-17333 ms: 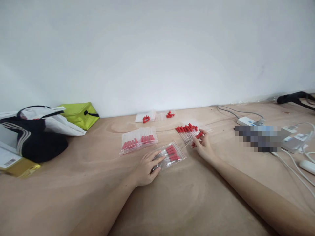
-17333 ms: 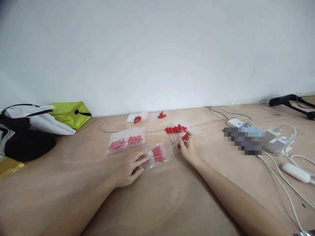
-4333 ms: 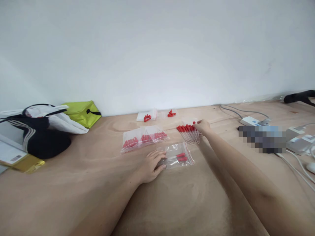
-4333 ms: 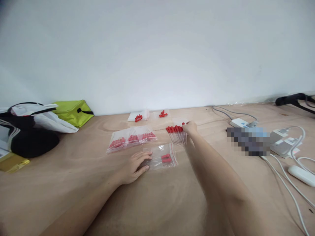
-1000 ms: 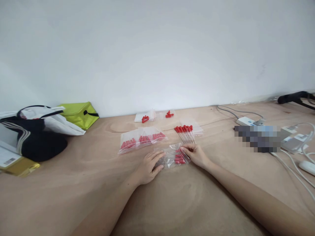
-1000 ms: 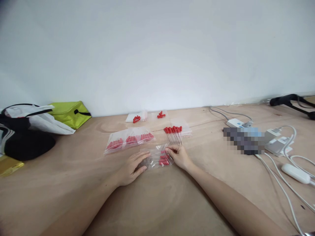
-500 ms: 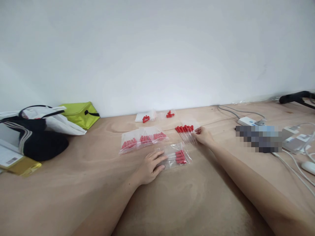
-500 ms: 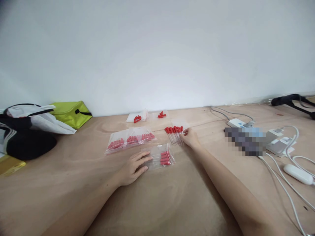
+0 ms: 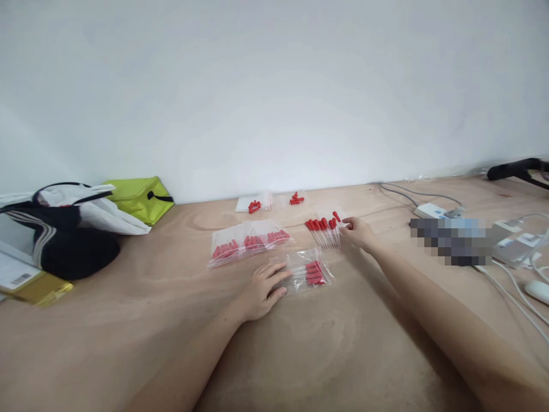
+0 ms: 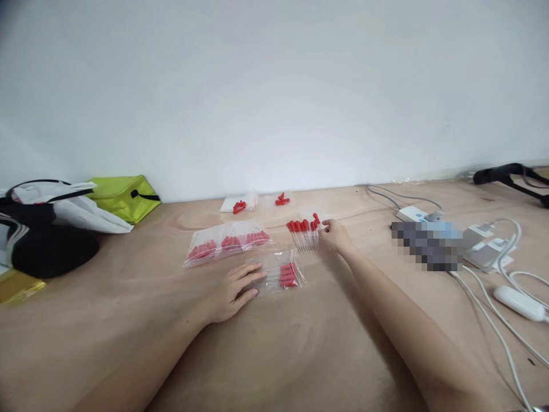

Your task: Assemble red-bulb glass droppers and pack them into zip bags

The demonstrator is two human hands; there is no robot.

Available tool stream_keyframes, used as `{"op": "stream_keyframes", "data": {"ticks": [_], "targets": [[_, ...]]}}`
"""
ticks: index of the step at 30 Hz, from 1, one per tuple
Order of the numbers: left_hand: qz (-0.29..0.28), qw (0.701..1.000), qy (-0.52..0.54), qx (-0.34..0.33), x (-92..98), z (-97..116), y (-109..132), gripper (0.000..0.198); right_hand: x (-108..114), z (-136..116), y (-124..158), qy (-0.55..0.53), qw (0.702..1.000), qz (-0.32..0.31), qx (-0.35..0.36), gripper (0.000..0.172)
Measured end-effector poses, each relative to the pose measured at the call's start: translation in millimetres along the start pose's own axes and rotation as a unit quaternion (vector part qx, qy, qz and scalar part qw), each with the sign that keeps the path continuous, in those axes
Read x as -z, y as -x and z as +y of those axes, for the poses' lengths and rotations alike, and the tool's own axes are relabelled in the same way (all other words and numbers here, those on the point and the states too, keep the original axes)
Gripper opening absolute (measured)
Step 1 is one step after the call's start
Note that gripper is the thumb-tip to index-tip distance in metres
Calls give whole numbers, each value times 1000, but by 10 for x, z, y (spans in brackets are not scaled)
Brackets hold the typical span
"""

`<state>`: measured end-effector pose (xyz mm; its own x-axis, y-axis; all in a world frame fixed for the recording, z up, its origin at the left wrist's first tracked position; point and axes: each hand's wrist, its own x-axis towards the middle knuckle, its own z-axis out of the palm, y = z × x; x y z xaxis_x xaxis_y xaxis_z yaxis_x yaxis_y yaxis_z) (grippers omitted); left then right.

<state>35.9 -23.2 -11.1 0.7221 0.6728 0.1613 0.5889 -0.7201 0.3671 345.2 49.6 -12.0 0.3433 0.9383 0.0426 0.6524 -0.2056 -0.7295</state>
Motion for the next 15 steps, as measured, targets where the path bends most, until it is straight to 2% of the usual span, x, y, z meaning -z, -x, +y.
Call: {"op": "stream_keyframes", "data": {"ticks": [3,5,7,11,15], "targets": [[-2,1000,0,2,6,5,1,35,7,36,209,-127,991,15,31,56],[-1,1000,0,3,10,9,2,35,-26,52,390,-252,966,5,53,72],[-3,1000,-2,3,13,13,1,35,-82,45,562,-331,942,-3,63,79],[-9,1000,-4,7,22,21,-2,35,-228,-40,762,-402,913,19,67,71],[-11,1000,-3,11,31,28,-4,35,-357,-119,792,-440,895,22,77,56]]}}
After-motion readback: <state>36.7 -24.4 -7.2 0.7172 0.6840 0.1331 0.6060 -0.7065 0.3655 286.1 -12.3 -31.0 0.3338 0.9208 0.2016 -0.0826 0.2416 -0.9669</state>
